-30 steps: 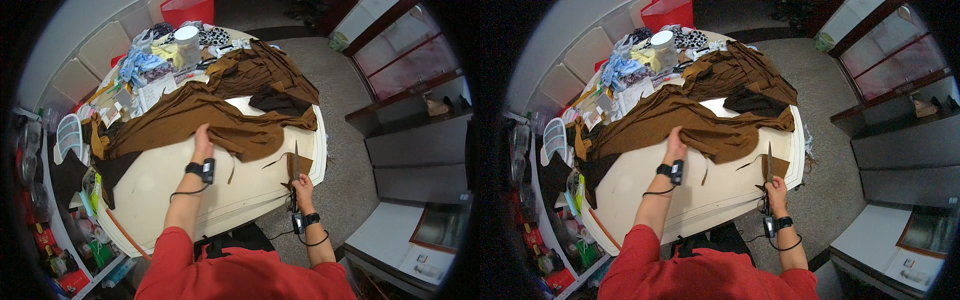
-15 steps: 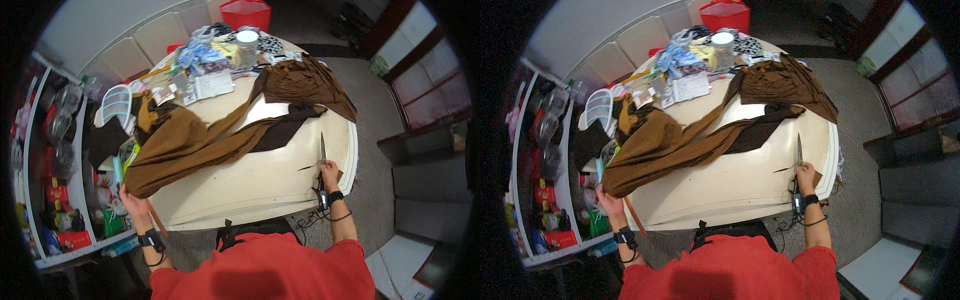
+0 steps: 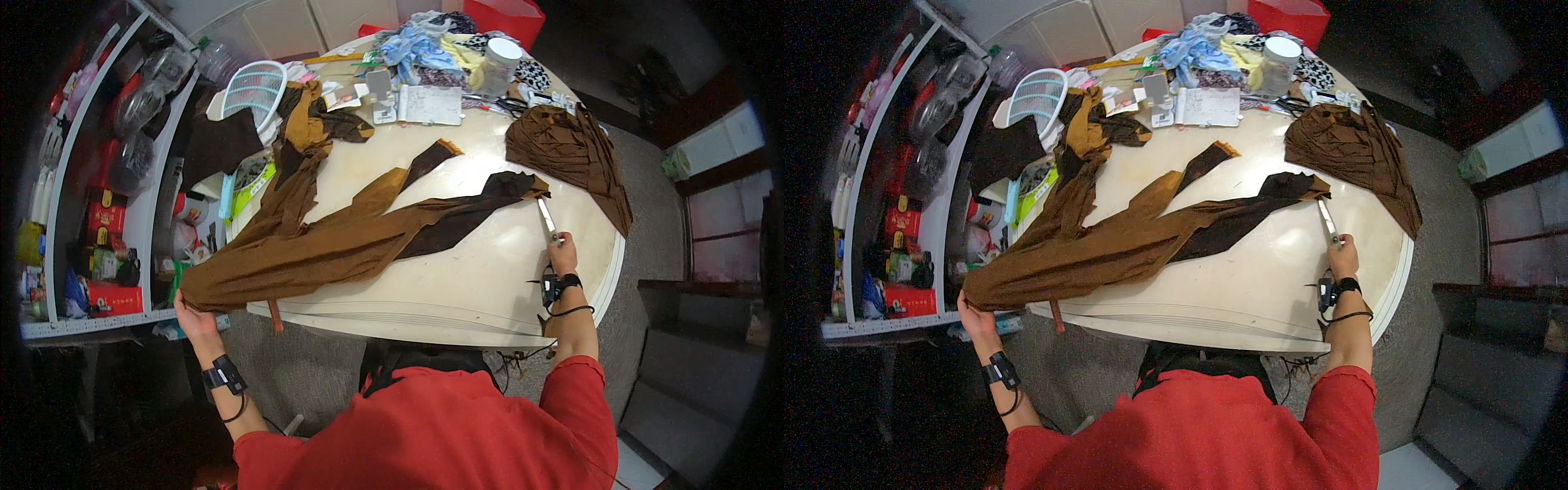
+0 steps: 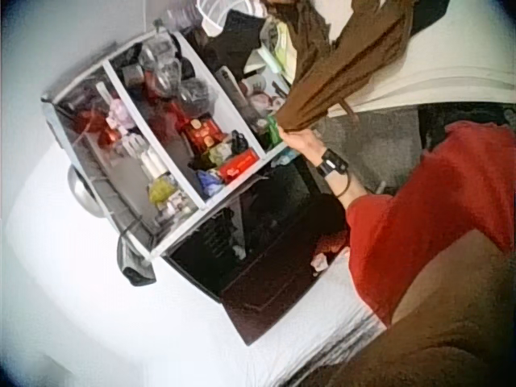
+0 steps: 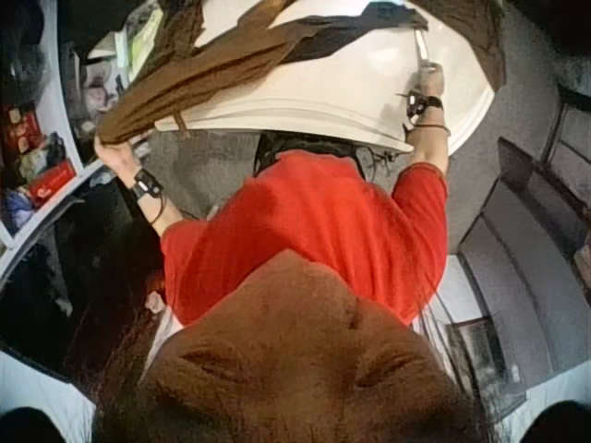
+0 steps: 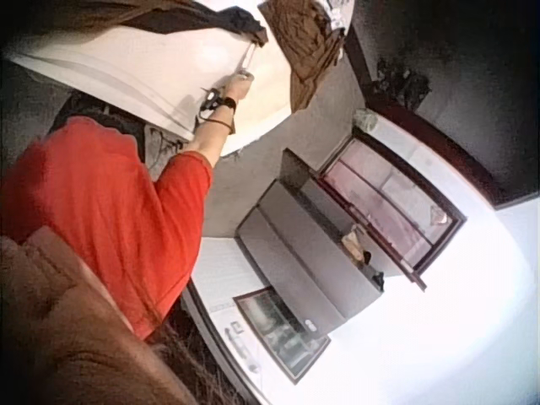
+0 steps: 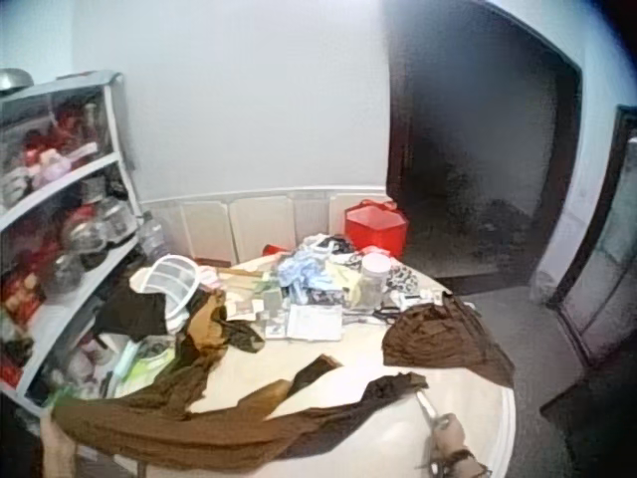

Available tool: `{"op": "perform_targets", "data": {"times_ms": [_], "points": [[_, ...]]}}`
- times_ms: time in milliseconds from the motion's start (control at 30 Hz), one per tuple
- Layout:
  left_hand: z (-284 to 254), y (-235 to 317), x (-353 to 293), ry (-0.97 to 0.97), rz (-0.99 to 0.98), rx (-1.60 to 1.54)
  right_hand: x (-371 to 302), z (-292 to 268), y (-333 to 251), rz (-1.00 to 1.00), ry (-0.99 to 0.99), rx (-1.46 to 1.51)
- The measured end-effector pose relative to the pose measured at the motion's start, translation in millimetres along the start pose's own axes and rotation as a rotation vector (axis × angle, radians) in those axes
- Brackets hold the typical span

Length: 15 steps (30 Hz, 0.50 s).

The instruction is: The person uses scissors to cut along the edge of a patterned fabric piece on a table. They then unfold a large brown cloth, place the cut patterned fabric onto it, and smooth it out by hand.

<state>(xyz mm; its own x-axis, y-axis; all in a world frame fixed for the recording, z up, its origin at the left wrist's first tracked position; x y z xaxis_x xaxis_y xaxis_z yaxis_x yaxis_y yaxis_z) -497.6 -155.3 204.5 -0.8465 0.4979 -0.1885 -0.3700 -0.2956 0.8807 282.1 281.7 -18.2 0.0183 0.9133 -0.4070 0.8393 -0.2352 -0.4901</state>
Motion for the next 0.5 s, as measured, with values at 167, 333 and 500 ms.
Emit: {"op": "perform_targets", "data": {"times_ms": [167,333,500], "points": [[-11.4,6.0,1.1,0.064,0.023,0.029,13.9,-6.9,40.8,0.012,0.004,0.112],[0.1,-9.6,-5.8,-0.002,-0.128,-0.104,0.6,-23.6,36.4,0.05,0.061,0.06],[-25.1,-9.5,0.4,-0.032,-0.214,-0.129,-21.5,-22.3,-38.0,0.167,0.091,-0.43]]}}
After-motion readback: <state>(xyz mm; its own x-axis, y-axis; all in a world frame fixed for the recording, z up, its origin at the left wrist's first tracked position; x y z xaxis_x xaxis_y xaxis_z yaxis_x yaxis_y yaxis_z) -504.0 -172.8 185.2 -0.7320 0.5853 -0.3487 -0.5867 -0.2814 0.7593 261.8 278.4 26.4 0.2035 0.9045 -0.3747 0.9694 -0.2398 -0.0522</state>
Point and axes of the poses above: each hand's wrist, its own x-axis towards the middle knuckle, its own z-axis out of the palm, y = z × x, the point moved 9 cm from there along x, towards the middle knuckle, and after that the axes turned 15 degrees about -y, right-handed, at the moved point
